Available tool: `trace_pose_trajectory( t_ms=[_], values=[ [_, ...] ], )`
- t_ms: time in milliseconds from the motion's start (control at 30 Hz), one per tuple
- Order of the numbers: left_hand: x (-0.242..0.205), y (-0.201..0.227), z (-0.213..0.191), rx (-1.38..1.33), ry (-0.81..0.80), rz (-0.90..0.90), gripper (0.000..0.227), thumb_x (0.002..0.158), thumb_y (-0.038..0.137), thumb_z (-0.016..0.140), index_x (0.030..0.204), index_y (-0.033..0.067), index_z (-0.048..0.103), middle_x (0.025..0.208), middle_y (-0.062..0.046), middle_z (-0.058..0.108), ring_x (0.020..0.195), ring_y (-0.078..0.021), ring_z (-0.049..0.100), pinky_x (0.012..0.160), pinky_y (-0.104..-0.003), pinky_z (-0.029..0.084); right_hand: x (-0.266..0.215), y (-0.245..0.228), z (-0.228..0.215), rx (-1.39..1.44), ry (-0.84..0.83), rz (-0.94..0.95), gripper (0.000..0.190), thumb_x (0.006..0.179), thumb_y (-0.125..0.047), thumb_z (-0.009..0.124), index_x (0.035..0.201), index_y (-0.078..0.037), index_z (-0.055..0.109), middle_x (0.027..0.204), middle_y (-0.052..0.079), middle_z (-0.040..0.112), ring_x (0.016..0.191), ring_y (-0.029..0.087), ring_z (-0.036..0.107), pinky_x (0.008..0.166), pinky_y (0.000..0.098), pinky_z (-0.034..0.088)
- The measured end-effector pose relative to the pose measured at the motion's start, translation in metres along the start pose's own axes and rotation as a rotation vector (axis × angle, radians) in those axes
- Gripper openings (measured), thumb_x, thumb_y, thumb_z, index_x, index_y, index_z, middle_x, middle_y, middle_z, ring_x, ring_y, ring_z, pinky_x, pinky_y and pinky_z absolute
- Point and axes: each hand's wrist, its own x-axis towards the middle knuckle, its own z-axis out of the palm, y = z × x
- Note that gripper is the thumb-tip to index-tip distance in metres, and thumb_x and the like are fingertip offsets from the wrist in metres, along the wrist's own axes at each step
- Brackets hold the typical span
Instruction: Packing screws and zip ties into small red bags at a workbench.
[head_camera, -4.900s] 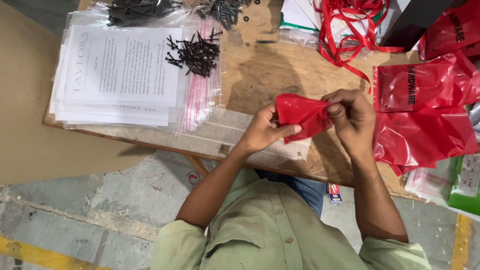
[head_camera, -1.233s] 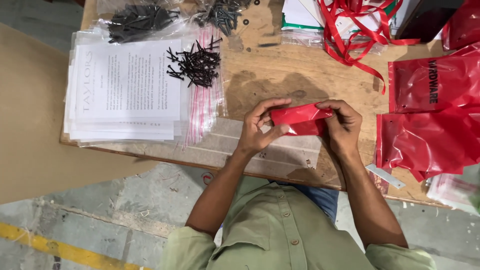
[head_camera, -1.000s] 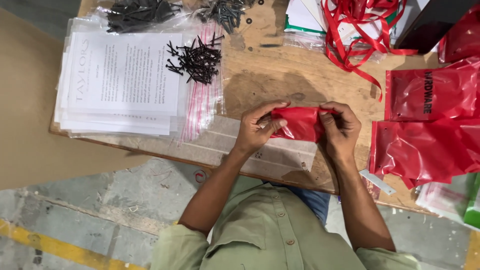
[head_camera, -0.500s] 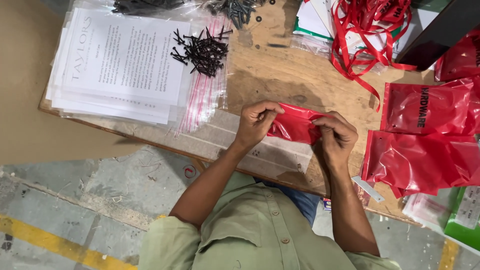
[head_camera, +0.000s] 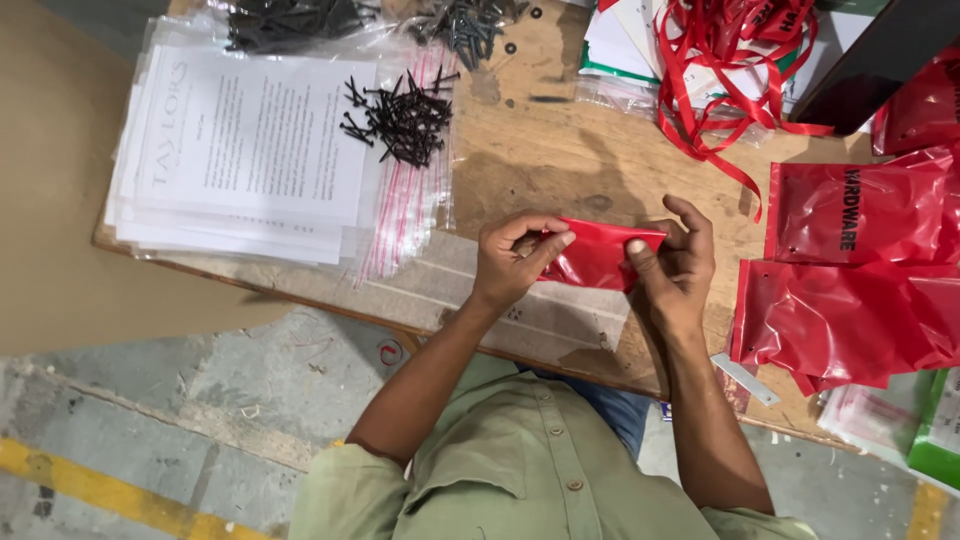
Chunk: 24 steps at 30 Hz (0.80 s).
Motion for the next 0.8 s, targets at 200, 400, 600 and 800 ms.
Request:
trace_pose_trajectory(
  t_ms=[200,400,600,800],
  values=[
    [0.011,0.026,0.007,0.067,0.029,0.001,0.028,0.089,0.004,0.080,0.115,0.0011,0.069,0.101,-0.007,0.076,0.087,-0.0087,0.072,0.073,-0.022,0.058,0.001,0.048,-0.047,-0.326,-0.091,-0.068,0.013,0.104,0.002,0.071,0.116,0.002,0.066,0.105,0.004,0.066,0.091,0.007,0.059,0.080,0.0212,0.049],
    [0.010,0.021,0.006,0.153,0.026,0.136,0.018,0.092,-0.006,0.075,0.109,-0.0005,0.071,0.111,-0.012,0.074,0.101,-0.0157,0.073,0.085,-0.028,0.061,0.002,0.045,-0.050,-0.423,-0.059,-0.059,0.009,0.101,0.002,0.070,0.110,0.001,0.068,0.089,0.003,0.068,0.078,0.006,0.060,0.070,0.0221,0.049],
    [0.002,-0.006,-0.002,0.148,-0.003,0.053,0.022,0.085,-0.016,0.065,0.097,-0.0013,0.077,0.114,-0.013,0.076,0.076,-0.0088,0.065,0.060,-0.017,0.048,0.008,0.035,-0.048,-0.424,-0.219,-0.252,0.018,0.100,0.013,0.059,0.108,0.002,0.072,0.107,0.012,0.072,0.097,0.015,0.067,0.084,0.0246,0.053],
    [0.014,0.030,0.005,0.146,-0.017,0.122,0.019,0.087,-0.010,0.066,0.100,0.0001,0.074,0.114,-0.011,0.073,0.100,-0.0152,0.073,0.077,-0.022,0.062,0.006,0.015,-0.034,-0.437,-0.253,-0.226,0.021,0.095,0.014,0.061,0.111,0.005,0.070,0.110,0.013,0.070,0.100,0.018,0.066,0.086,0.0267,0.052]
  ],
)
